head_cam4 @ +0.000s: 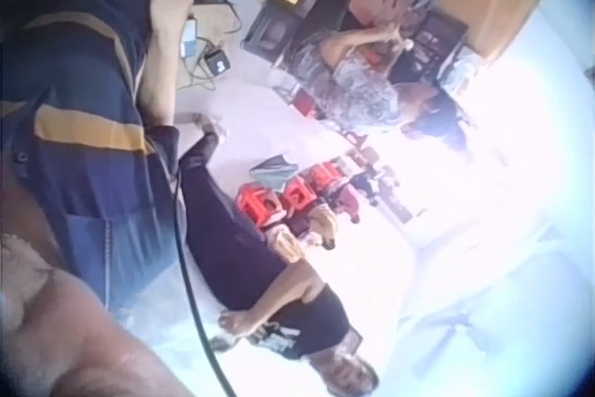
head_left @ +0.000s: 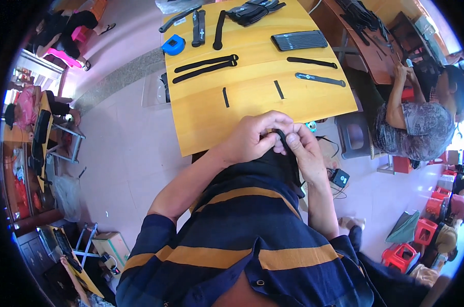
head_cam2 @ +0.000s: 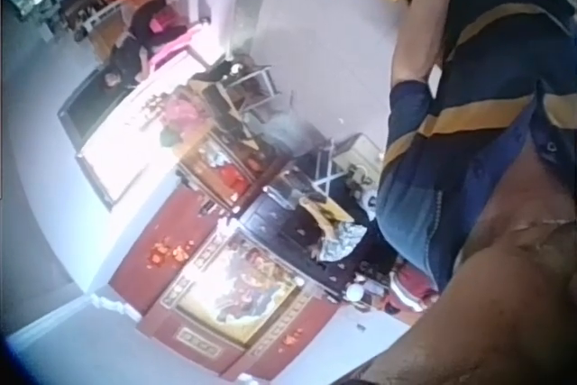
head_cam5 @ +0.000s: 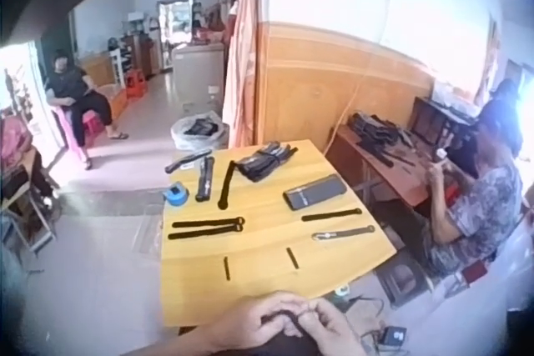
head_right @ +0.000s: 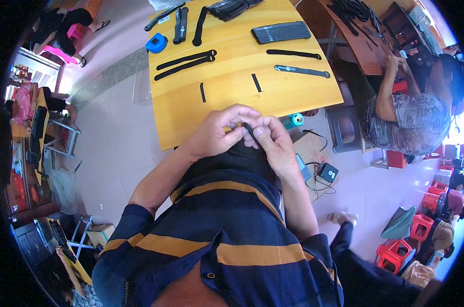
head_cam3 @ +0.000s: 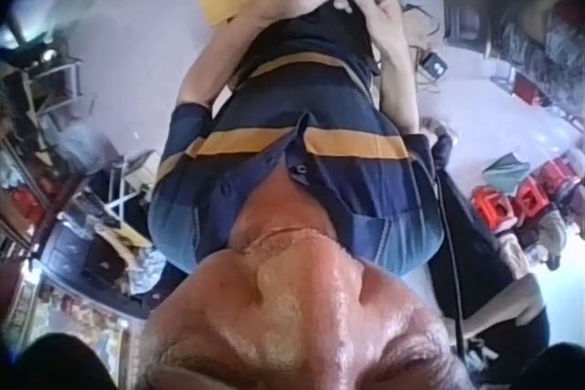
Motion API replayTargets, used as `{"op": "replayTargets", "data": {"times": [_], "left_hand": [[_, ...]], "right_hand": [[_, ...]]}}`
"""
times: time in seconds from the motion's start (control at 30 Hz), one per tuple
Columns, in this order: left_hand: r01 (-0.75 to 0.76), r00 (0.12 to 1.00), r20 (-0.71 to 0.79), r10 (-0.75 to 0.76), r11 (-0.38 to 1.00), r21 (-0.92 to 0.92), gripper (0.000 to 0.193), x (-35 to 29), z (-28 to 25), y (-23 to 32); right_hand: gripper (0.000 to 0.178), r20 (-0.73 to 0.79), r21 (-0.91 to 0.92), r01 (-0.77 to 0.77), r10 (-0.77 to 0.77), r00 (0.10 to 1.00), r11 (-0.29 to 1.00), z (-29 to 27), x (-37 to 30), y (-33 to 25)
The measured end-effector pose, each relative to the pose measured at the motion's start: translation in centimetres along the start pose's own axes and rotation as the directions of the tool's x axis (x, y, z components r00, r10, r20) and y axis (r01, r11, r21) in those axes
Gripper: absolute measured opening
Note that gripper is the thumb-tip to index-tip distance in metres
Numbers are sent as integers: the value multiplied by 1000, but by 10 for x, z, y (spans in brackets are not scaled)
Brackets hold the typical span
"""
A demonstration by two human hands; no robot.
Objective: The person is manually assembling or inspecting black straps by attaching small plastic and metal components.
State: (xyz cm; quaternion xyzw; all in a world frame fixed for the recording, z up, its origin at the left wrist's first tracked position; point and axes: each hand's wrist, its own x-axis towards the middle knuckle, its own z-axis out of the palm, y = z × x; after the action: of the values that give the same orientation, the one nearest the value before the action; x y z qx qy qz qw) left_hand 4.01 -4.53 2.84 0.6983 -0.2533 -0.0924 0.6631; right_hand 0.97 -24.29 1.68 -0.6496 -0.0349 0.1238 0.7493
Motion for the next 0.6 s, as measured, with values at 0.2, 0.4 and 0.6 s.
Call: {"op": "replayTargets", "data": {"times": [0.2, 0.4, 0.6], "left_hand": [[98, 973, -193, -124, 985, -140, 24, -8, 12, -12], [146, 977, -113, -180, 956, -256, 11, -13, 8, -14], [206, 973, -41, -226, 939, -274, 7, -12, 8, -18]], "right_hand": [[17, -81, 151, 35, -23, 996, 988, 14, -2, 11], [18, -61, 162, -16, 26, 998, 987, 17, -6, 14], [22, -100, 30, 30, -27, 995, 999, 15, -6, 23]]}}
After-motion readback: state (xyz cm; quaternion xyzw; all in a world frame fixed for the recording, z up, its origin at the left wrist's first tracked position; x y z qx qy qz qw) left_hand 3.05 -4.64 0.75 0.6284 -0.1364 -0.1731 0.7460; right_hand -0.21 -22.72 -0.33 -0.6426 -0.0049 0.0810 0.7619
